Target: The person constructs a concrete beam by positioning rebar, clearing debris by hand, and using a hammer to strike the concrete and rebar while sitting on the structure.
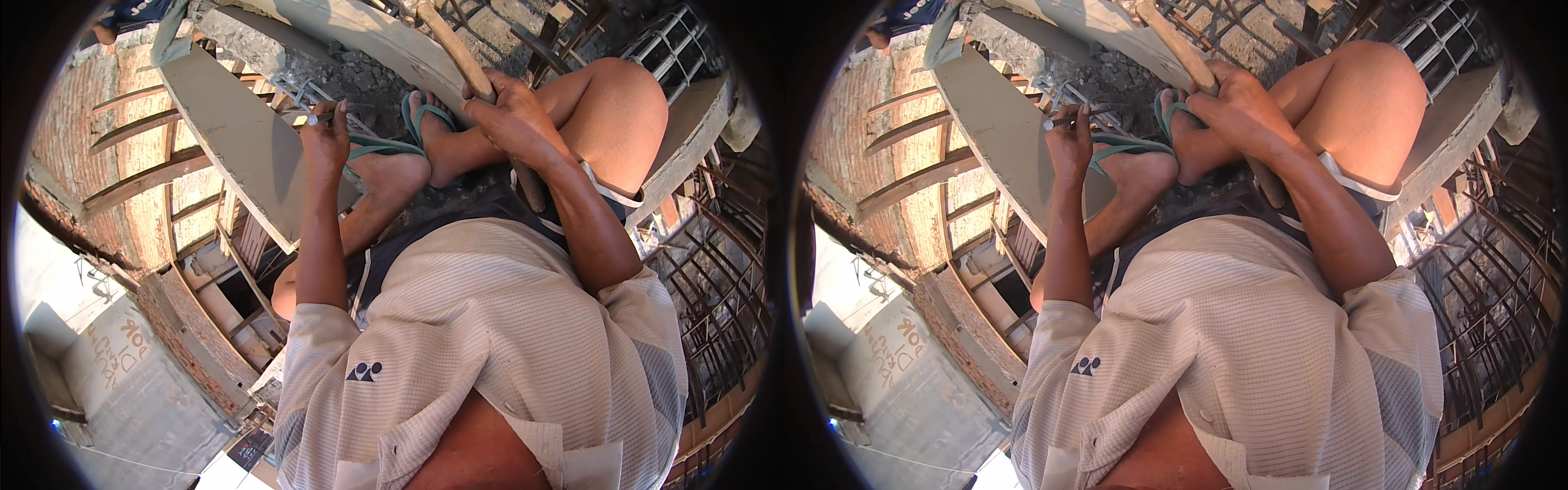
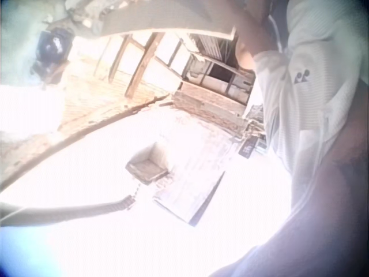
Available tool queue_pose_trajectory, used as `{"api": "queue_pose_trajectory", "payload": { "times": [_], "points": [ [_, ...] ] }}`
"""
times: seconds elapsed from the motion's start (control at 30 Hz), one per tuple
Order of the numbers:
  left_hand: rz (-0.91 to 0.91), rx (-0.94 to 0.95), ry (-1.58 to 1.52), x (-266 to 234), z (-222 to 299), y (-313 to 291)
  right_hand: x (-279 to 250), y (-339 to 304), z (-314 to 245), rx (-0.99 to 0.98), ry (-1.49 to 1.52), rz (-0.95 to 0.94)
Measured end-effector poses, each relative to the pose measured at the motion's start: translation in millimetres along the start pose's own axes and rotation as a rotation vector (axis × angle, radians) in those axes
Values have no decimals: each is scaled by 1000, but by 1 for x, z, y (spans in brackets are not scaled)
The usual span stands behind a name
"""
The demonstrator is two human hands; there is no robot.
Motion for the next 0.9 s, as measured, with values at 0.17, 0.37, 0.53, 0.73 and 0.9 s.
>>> {"api": "queue_pose_trajectory", "payload": {
  "times": [0.17, 0.37, 0.53, 0.73, 0.9],
  "points": [
    [7, -121, -4, 23, -32, -13, 4, -2, 2, 21, 9, -25],
    [-189, -67, 39, 18, 17, -2, -4, 1, 10, 25, 44, -7],
    [-3, -116, -40, -4, 1, 8, 6, 5, 11, 107, 63, -51],
    [45, -152, -80, 1, -12, 6, 11, 8, 22, 210, 8, -47],
    [204, 55, -215, 28, 20, -30, 15, 10, 35, 218, -96, -52]
  ]
}}
Point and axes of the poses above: each hand's wrist, its own y-axis towards the middle knuckle, its own x-axis out of the palm, z = x × y, the point moved 7 cm from there along y, towards the middle knuckle, and after that the axes turned 5 degrees about x, right-handed, at the moved point
